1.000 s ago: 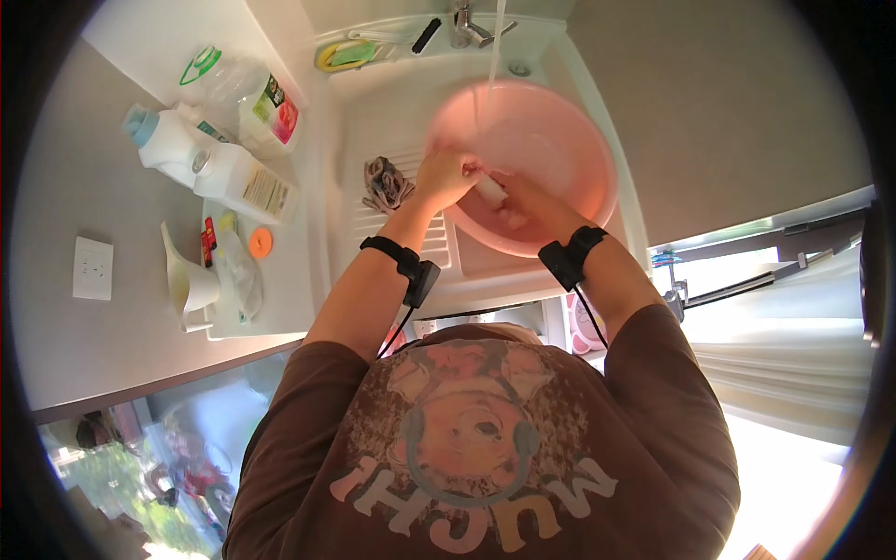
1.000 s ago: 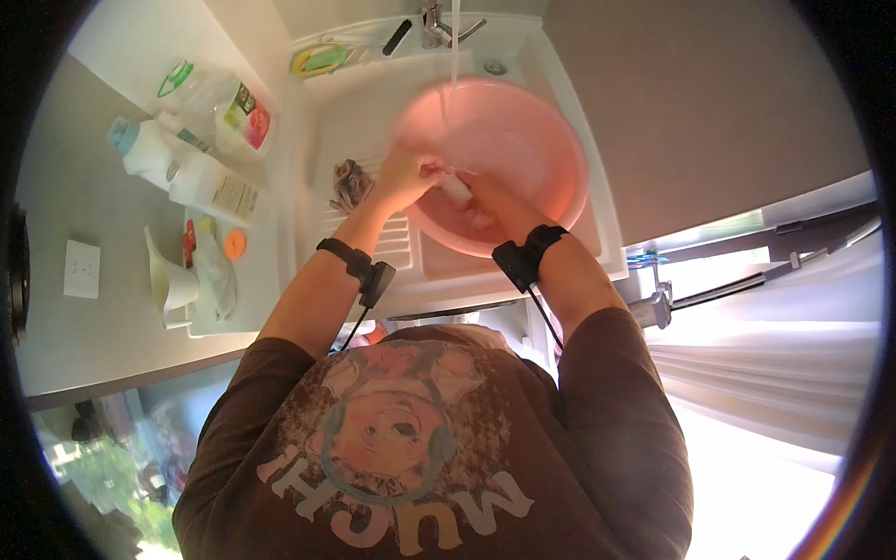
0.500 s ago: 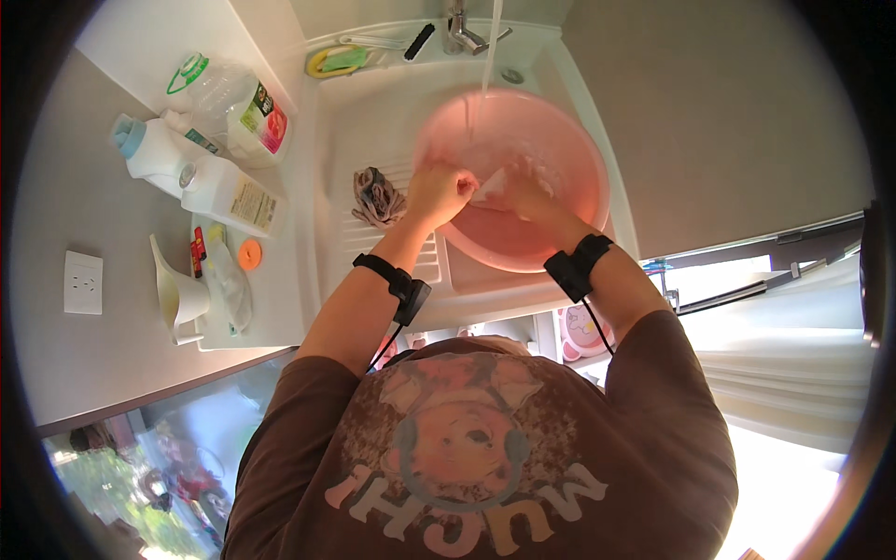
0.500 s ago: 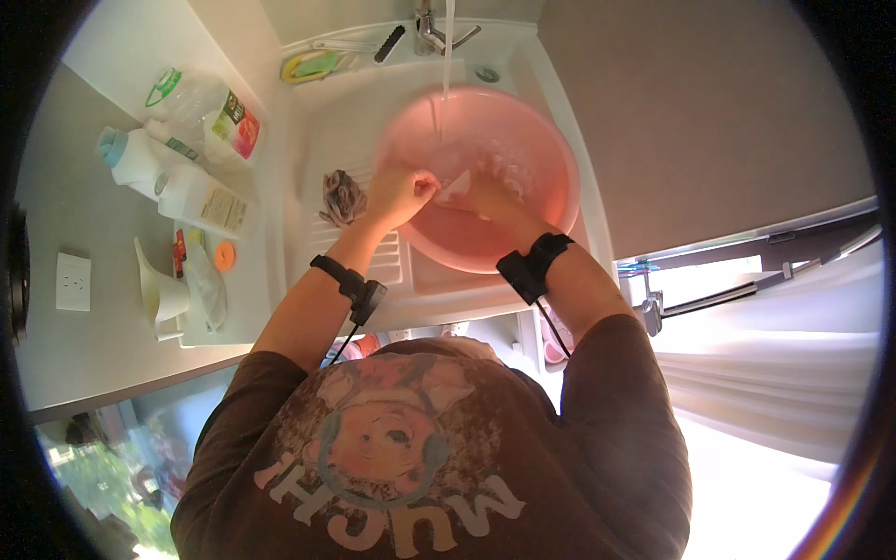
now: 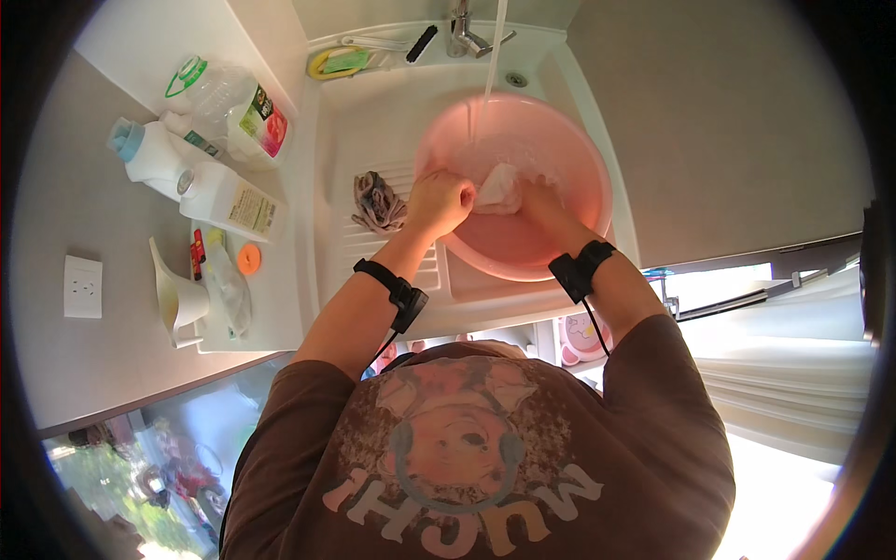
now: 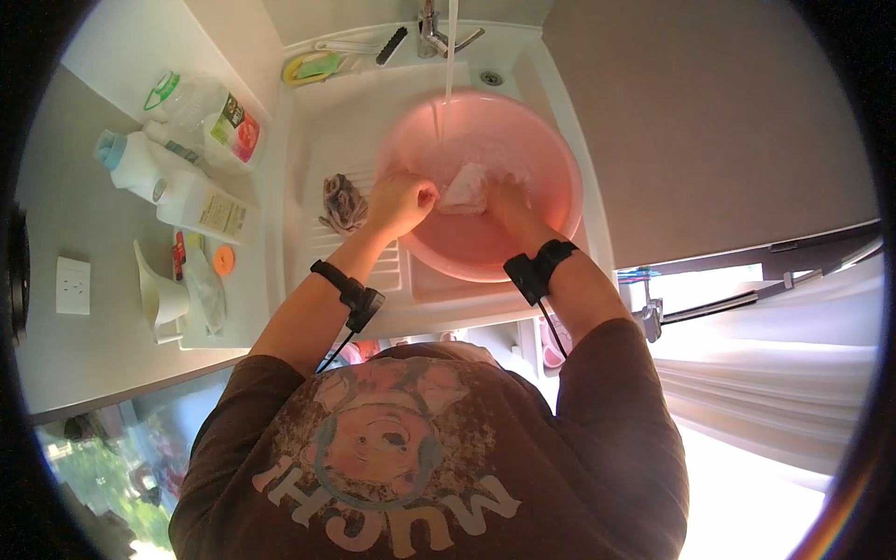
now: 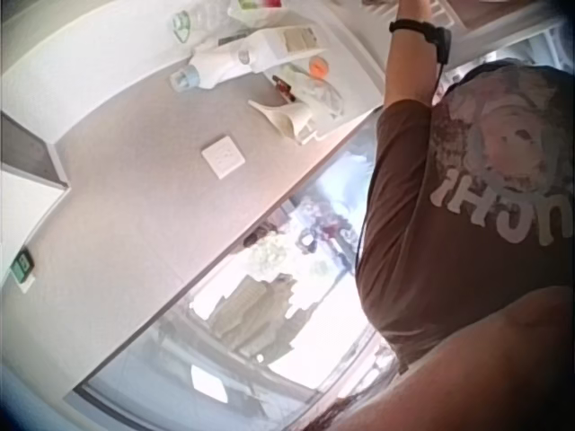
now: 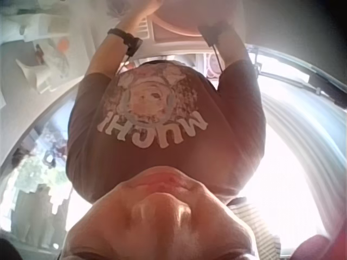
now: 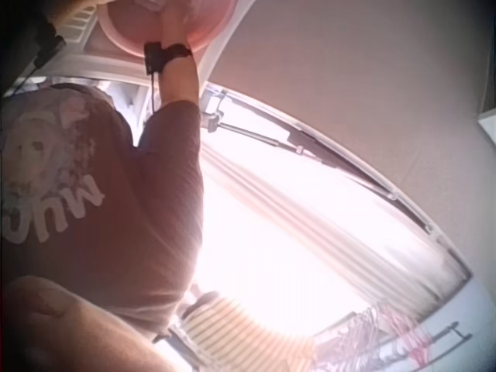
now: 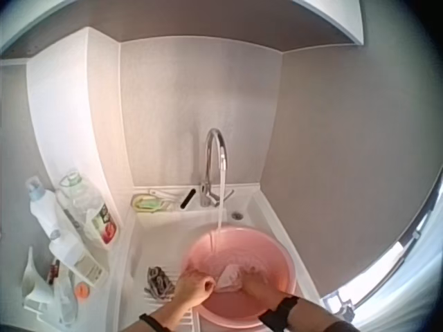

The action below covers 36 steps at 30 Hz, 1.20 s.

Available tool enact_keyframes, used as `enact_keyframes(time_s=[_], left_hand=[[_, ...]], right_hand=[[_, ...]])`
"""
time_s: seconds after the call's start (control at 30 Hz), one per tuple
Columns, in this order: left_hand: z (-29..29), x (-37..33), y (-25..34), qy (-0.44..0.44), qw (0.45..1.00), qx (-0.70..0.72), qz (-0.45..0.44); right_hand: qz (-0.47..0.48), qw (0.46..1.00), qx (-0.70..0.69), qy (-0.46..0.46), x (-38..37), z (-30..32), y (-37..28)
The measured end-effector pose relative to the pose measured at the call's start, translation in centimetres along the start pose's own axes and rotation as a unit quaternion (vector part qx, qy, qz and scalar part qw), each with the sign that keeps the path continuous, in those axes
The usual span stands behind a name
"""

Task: Hand washing pieces of clothing in a pink basin placed inside a sink.

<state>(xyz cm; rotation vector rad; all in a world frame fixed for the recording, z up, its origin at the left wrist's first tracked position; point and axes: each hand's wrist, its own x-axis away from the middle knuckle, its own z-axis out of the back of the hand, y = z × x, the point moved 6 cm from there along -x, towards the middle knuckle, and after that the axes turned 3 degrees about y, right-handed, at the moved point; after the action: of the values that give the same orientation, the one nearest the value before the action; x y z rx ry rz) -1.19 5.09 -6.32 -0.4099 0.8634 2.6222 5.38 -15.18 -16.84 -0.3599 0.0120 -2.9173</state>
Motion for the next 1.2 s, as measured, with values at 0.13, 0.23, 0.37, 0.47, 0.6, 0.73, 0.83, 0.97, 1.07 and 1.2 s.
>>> enact_keyframes(time_s=[0.13, 0.23, 0.37, 0.47, 0.6, 0.73, 0.83, 0.97, 1.07, 1.2], left_hand=[[0.0, 0.0, 0.3, -0.022, 1.0, -0.015, 0.005], [-0.2, 0.1, 0.4, -0.053, 0.998, -0.043, 0.001], [-1.8, -0.4, -0.2, -0.077, 0.992, -0.099, -0.016], [-2.7, -1.8, 0.0, -0.082, 0.995, -0.044, -0.021], [-3.4, -2.6, -0.6, -0.182, 0.981, 0.042, 0.053], [-3.5, -3.0, -0.9, -0.197, 0.969, 0.06, 0.135], [-4.0, -2.7, -2.3, -0.142, 0.971, 0.085, 0.173], [-2.1, -2.4, -2.2, 0.005, 1.0, -0.01, 0.026], [-2.7, -2.1, -1.2, -0.077, 0.996, -0.037, -0.02], [-1.9, -0.5, -0.5, -0.107, 0.987, -0.092, -0.078]], right_hand=[[0.033, 0.936, -0.334, -0.104, 0.9, 0.7, 0.1], [0.009, 0.861, -0.492, -0.13, 2.4, 4.2, -1.4], [0.056, 0.814, -0.564, -0.129, 4.0, 8.2, -3.3], [0.072, 0.745, -0.648, -0.141, 4.2, 9.1, -2.7], [0.034, 0.785, -0.606, -0.121, 4.8, 9.3, -0.4], [0.032, 0.873, -0.485, -0.029, 3.4, 7.5, 4.2], [-0.004, 0.963, -0.231, 0.135, 4.1, 8.2, 4.8], [0.072, 0.995, -0.053, 0.051, 5.5, 7.3, 0.7], [0.216, 0.955, -0.204, 0.013, 5.1, 3.9, -0.4], [0.21, 0.976, -0.008, -0.054, 4.2, 2.2, -2.3]])
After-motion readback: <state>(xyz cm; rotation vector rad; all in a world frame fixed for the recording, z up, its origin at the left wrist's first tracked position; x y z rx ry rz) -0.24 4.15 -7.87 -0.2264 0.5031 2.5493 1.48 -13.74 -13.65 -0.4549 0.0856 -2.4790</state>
